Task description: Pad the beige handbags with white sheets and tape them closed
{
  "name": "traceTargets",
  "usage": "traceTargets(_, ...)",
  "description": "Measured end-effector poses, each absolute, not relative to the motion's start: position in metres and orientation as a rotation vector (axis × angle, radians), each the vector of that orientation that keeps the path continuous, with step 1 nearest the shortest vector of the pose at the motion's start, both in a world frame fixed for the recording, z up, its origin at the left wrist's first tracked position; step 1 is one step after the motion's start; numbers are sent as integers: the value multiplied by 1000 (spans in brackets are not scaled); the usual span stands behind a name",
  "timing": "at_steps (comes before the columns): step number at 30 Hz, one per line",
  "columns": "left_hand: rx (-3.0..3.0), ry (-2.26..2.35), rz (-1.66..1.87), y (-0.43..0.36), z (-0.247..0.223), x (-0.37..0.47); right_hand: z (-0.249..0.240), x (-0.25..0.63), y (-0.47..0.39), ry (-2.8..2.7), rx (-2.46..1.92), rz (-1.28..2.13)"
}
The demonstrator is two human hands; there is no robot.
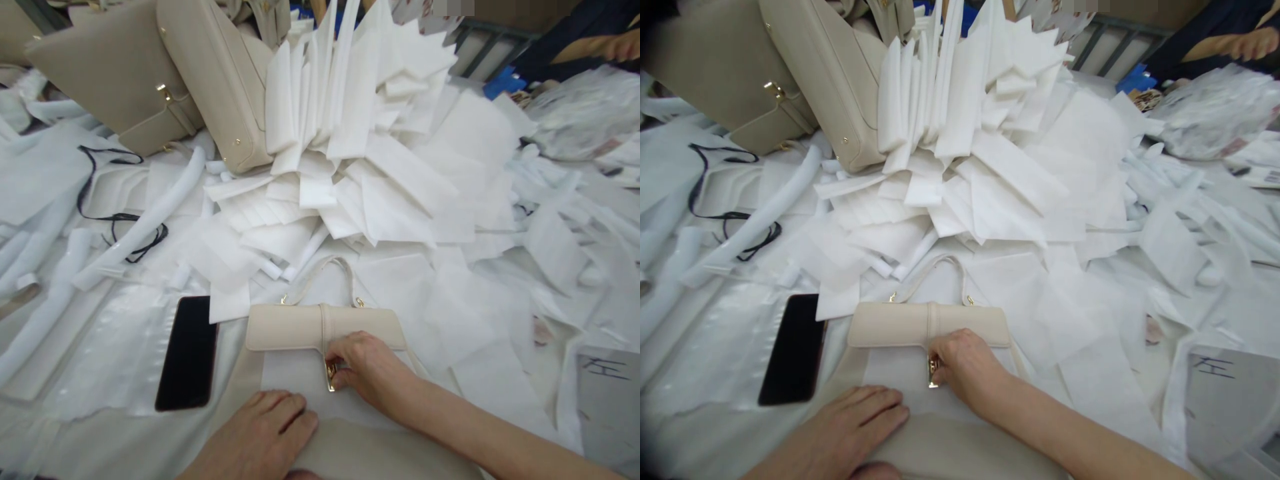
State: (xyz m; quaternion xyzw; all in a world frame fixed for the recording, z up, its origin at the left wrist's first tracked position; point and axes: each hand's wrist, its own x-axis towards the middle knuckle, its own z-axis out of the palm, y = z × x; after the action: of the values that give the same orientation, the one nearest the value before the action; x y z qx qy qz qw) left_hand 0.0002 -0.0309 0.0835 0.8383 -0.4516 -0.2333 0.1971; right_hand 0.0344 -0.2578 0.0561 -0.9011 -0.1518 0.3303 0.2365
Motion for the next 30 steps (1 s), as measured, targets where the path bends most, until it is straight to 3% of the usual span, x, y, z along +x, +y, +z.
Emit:
traceTargets(8,2248,-1207,-710,-27,76,1,51,25,-258,-388,-2408,825)
traceTargets(17,2198,-784,-820,-59,88,40,46,25,-263,-460,-2373,730)
traceTargets(30,2484,-883,-1073,-109,72,55,52,7,-277,-407,-2219,639)
